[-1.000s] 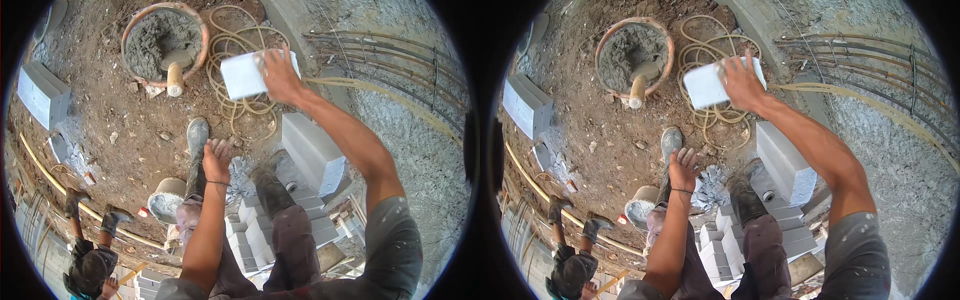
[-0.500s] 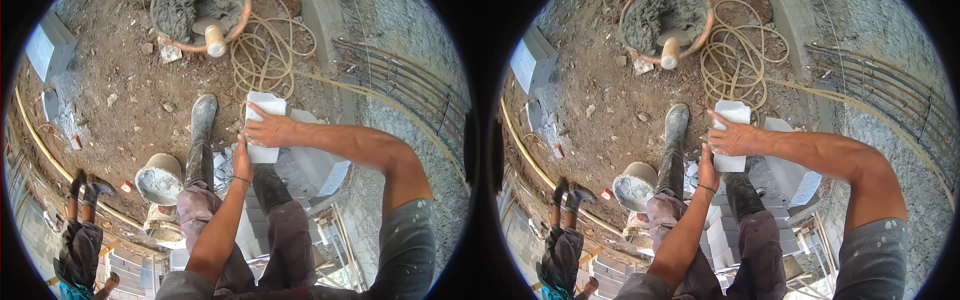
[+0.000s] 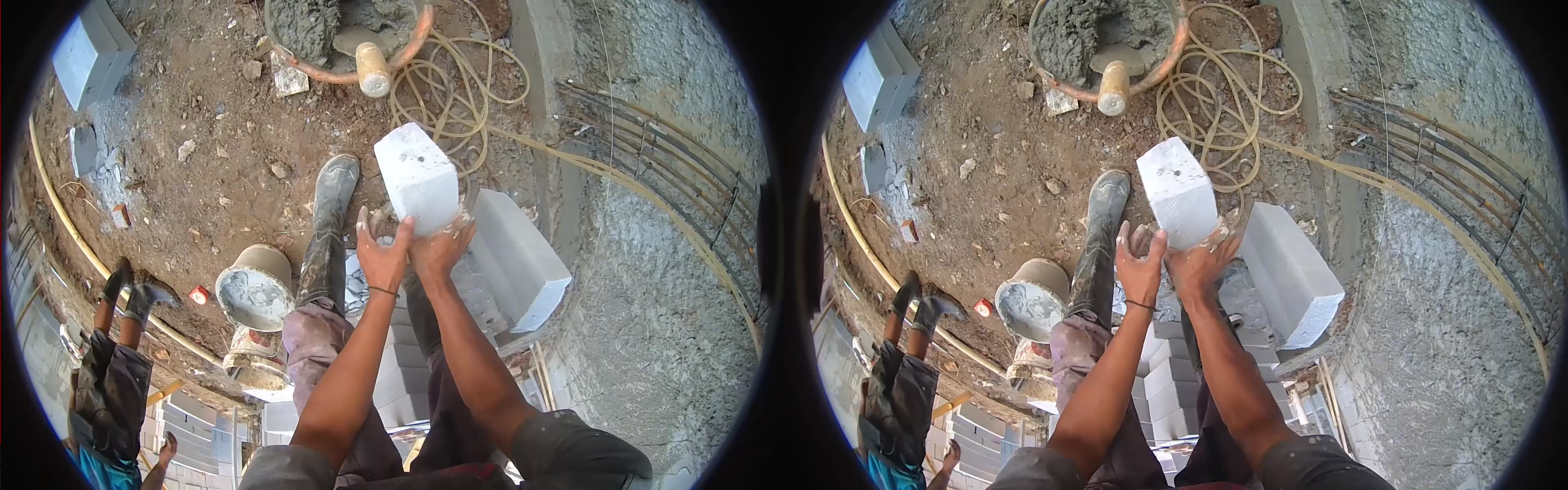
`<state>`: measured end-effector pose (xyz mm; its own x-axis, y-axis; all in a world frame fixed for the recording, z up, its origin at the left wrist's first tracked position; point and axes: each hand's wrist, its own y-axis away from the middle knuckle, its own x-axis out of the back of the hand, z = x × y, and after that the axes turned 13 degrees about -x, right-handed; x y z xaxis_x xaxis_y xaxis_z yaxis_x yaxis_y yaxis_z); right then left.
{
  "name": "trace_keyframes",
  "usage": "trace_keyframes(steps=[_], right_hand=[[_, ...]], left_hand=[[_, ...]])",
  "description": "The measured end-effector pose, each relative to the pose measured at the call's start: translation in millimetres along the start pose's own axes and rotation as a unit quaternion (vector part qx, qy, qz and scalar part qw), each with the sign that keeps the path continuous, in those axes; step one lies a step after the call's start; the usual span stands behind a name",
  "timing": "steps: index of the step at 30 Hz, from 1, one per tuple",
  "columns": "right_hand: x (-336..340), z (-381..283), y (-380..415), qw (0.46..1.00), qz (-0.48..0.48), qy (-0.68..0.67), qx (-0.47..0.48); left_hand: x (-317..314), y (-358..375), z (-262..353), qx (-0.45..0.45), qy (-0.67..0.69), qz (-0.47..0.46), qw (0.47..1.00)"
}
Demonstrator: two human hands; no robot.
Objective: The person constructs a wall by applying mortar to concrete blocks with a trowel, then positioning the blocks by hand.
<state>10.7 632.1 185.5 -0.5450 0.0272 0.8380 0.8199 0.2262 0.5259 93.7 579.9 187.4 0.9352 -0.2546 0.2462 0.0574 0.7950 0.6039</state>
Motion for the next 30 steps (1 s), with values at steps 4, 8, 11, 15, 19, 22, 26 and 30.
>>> trace_keyframes(steps=[4,8,11,15,19,22,26,30], right_hand=[[-13,-3,27,0.985,0.123,-0.010,0.122],[-7,-28,52,0.973,0.073,0.059,0.209],[-21,-20,58,0.969,0.014,0.097,0.226],[-9,-16,68,0.966,-0.061,0.102,0.229],[36,-12,67,0.963,-0.143,-0.078,0.213],[73,-13,36,0.975,-0.088,-0.154,0.134],[106,-11,-44,0.978,-0.116,-0.176,0.005],[119,-49,-121,0.984,-0.077,-0.159,0.029]], left_hand=[[-10,-10,74,0.084,-0.122,0.045,0.988],[5,-29,20,0.139,-0.014,0.135,0.981],[14,-32,9,0.196,-0.085,0.158,0.964],[27,-21,-5,0.160,-0.032,0.135,0.977],[37,-25,-12,0.120,0.087,0.128,0.981],[54,-33,-20,0.095,0.168,0.077,0.978],[104,-8,38,0.010,0.242,-0.038,0.969],[133,-8,71,0.043,0.321,-0.028,0.946]])
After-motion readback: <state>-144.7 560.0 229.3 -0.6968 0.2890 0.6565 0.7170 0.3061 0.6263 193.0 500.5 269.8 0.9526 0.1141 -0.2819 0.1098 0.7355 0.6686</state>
